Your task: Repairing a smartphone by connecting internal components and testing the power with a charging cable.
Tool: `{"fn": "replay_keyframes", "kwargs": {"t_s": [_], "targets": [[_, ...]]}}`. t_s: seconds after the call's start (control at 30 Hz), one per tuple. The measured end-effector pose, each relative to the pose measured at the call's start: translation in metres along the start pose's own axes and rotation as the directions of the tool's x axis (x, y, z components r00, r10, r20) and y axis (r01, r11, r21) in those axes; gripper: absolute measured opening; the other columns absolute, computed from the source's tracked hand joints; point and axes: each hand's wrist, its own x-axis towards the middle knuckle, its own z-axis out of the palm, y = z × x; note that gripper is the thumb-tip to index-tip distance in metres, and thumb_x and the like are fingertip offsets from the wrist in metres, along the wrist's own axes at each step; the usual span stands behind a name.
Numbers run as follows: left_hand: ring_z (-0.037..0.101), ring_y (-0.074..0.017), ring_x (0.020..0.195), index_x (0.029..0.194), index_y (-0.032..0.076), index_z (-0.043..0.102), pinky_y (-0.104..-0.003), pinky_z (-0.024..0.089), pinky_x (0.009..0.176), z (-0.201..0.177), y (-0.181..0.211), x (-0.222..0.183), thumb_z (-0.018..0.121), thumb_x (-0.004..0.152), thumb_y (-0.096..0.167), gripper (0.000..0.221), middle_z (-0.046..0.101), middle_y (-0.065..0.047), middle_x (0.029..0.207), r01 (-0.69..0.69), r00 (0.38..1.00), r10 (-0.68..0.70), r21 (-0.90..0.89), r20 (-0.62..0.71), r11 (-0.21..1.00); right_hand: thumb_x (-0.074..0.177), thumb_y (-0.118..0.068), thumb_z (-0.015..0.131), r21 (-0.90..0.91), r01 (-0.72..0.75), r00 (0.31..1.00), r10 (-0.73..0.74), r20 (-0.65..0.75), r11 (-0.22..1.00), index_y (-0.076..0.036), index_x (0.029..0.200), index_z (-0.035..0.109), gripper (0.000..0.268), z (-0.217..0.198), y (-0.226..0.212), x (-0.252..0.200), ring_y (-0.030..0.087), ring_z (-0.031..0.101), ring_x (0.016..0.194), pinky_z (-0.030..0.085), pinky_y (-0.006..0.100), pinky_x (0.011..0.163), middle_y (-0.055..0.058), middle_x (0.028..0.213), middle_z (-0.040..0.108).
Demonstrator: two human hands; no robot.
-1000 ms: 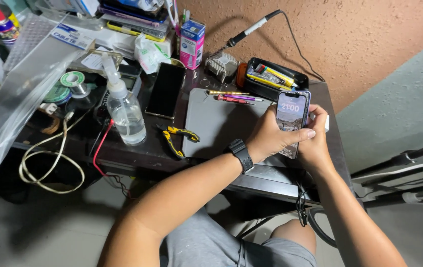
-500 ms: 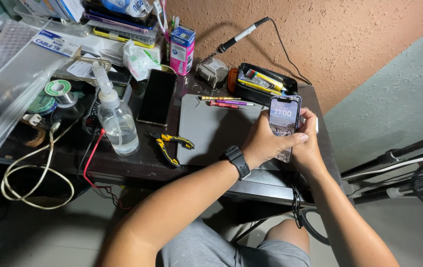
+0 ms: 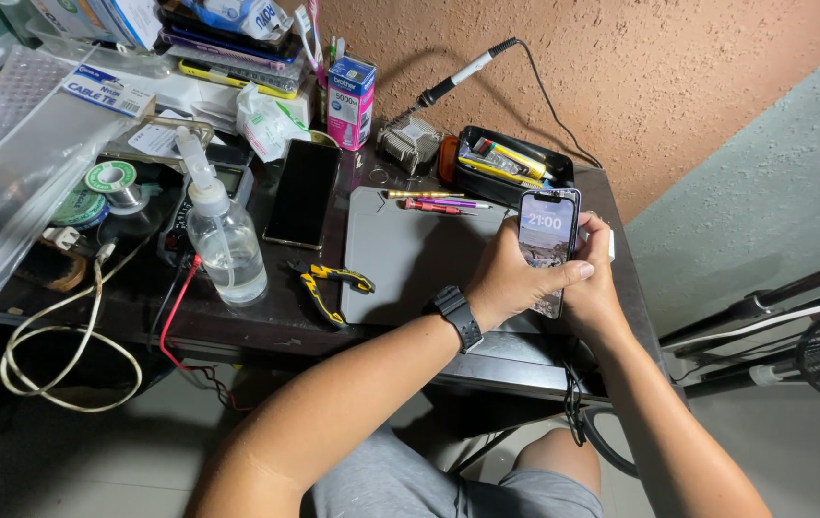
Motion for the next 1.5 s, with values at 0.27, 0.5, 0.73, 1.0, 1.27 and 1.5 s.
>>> {"fn": "replay_keyframes", "kwargs": {"t_s": [0.27,0.5,0.73,1.0,1.27,1.5], "targets": [[0.082,-0.0351,0.122,0.132,-0.001,0.068,-0.048,0.064,0.106,0.002,-0.006,0.003,0.107,0.069,0.037,0.083,0.085,-0.019,0.121,-0.007,1.0,0.007,-0.018,-0.009,1.0,0.092,0.001,0.092,0.011,0.005,1.0,-0.005,-0.004,1.0,-0.013,0.16,0.04,0.087,0.0,0.002,0.002,0.025,0.067,0.116,0.063,0.041,0.09,0.014,0.131,0.066],[0.082,-0.0323,0.12,0.132,-0.001,0.069,-0.046,0.064,0.105,-0.001,-0.005,0.003,0.106,0.069,0.037,0.083,0.085,-0.017,0.12,0.029,1.0,-0.029,-0.007,-0.004,1.0,0.093,0.003,0.088,-0.04,0.024,1.0,-0.024,0.008,0.999,-0.015,0.159,0.033,0.088,0.005,-0.013,-0.004,0.026,0.065,0.113,0.061,0.04,0.089,0.015,0.131,0.064],[0.082,-0.0356,0.12,0.138,0.0,0.067,-0.048,0.064,0.103,0.014,-0.015,0.007,0.106,0.065,0.042,0.093,0.082,-0.019,0.121,0.05,0.999,-0.05,0.019,-0.001,0.999,0.096,0.005,0.085,-0.137,0.108,0.994,-0.11,-0.009,0.985,-0.014,0.152,0.033,0.079,0.015,-0.019,-0.006,0.028,0.066,0.112,0.06,0.039,0.086,0.017,0.13,0.065],[0.077,-0.0203,0.11,0.132,0.0,0.068,-0.04,0.065,0.093,0.011,-0.012,0.006,0.108,0.071,0.03,0.078,0.081,-0.012,0.112,-0.013,1.0,0.014,-0.105,0.006,0.994,0.096,0.007,0.077,-0.115,0.191,0.98,-0.197,-0.041,0.975,-0.013,0.149,0.032,0.072,0.016,-0.009,-0.003,0.027,0.067,0.107,0.059,0.036,0.086,0.013,0.124,0.057],[0.079,-0.0161,0.109,0.135,0.004,0.066,-0.037,0.068,0.09,0.001,-0.022,0.011,0.109,0.077,0.017,0.073,0.084,-0.01,0.117,-0.035,0.995,0.051,-0.196,0.08,0.98,0.094,0.004,0.08,-0.036,0.179,0.983,-0.18,-0.028,0.983,-0.015,0.145,0.031,0.074,0.028,-0.022,-0.008,0.026,0.069,0.099,0.059,0.036,0.082,0.014,0.12,0.073],[0.08,-0.0192,0.111,0.138,0.002,0.063,-0.04,0.07,0.093,-0.002,-0.023,0.01,0.107,0.08,0.011,0.074,0.083,-0.013,0.121,-0.009,0.995,0.034,-0.244,0.098,0.97,0.093,0.002,0.086,-0.063,0.148,0.989,-0.149,-0.014,0.987,-0.016,0.144,0.03,0.077,0.029,-0.028,-0.008,0.027,0.072,0.094,0.061,0.038,0.08,0.016,0.115,0.076]]}}
